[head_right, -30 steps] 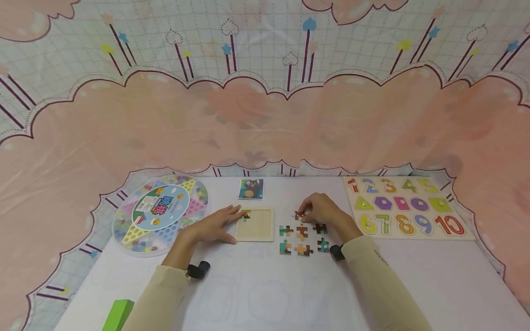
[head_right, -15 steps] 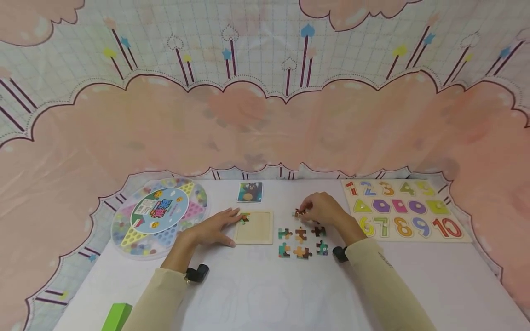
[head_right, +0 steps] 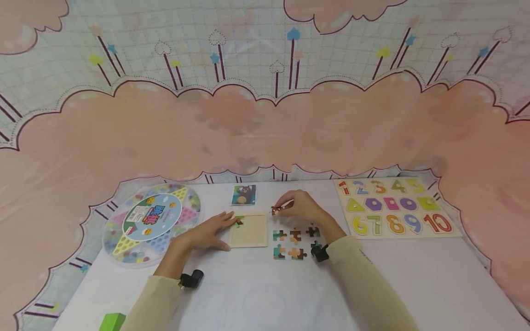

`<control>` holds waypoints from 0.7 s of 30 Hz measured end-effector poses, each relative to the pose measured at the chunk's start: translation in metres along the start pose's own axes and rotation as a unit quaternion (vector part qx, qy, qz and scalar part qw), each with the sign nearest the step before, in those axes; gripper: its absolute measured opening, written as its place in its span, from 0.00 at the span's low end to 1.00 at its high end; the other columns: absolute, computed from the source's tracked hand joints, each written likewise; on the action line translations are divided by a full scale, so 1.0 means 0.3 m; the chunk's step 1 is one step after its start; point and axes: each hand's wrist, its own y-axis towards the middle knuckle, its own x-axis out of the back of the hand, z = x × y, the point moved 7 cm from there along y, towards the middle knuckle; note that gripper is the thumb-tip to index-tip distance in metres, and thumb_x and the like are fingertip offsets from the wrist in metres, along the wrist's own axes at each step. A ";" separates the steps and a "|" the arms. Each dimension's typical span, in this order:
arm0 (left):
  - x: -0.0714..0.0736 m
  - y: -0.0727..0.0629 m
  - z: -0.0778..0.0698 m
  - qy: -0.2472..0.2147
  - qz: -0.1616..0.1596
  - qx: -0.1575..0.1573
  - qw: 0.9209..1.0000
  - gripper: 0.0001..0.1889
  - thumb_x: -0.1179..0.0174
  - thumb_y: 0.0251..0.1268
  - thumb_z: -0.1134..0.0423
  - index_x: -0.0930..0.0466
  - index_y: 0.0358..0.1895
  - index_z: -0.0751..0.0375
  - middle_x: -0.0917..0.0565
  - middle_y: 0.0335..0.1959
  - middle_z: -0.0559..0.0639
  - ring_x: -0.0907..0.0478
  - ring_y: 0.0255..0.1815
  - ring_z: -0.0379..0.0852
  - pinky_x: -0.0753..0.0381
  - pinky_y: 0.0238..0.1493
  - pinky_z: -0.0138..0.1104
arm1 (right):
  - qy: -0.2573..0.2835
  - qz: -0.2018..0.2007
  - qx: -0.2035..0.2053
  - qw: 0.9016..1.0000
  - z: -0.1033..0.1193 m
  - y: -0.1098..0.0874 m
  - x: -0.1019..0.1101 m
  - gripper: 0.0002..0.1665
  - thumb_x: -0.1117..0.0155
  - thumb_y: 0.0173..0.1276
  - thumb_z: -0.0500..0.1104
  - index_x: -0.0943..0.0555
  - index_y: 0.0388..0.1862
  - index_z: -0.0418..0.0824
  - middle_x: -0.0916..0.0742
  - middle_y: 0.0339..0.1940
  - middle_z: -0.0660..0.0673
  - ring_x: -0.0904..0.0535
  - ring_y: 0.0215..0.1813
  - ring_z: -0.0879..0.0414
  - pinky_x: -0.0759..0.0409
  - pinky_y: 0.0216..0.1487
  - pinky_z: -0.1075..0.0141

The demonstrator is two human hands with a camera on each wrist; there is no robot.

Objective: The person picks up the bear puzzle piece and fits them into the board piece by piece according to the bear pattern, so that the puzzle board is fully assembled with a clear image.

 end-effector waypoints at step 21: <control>-0.001 -0.001 0.020 -0.006 -0.004 0.010 1.000 0.45 0.25 0.56 0.58 0.36 0.78 0.54 0.45 0.85 0.53 0.56 0.87 0.60 0.52 0.85 0.59 | 0.030 -0.001 -0.047 0.998 0.057 0.087 -0.198 0.11 0.25 0.64 0.41 0.09 0.44 0.41 0.10 0.51 0.42 0.14 0.43 0.58 0.13 0.42 0.67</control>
